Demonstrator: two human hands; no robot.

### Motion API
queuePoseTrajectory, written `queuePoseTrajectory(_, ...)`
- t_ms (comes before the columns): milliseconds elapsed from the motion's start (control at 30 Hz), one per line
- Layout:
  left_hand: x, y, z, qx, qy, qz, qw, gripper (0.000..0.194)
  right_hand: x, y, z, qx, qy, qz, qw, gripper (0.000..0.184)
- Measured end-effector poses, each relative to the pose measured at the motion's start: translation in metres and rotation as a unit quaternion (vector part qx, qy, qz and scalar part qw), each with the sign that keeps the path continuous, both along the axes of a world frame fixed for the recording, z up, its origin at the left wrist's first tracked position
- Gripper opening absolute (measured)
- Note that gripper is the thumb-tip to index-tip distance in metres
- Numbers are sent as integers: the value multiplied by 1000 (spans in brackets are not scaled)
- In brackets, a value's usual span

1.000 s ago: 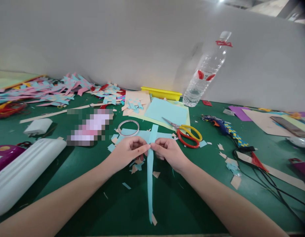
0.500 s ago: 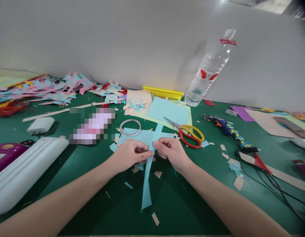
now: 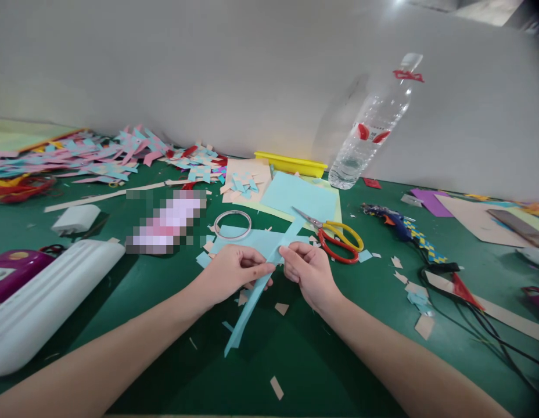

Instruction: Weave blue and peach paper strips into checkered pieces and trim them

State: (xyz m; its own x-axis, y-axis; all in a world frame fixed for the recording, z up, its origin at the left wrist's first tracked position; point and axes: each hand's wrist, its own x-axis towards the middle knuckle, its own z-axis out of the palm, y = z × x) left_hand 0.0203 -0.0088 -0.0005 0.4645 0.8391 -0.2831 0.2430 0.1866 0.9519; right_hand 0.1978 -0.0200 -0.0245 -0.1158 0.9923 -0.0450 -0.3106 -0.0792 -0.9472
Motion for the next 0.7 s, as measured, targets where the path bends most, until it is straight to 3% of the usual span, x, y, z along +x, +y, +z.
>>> queuePoseTrajectory(333,-2,2,-6,-7,5,-10,1000,27,2,2,3,30,13,-110,993,26)
queuePoseTrajectory(533,-2,3,-2,-31,10,-9,999,29,8,5,8,50,29,-198,978,34)
queuePoseTrajectory(700,-5,3,1,11,30,-12,999,30,7,4,7,50,6,-142,989,22)
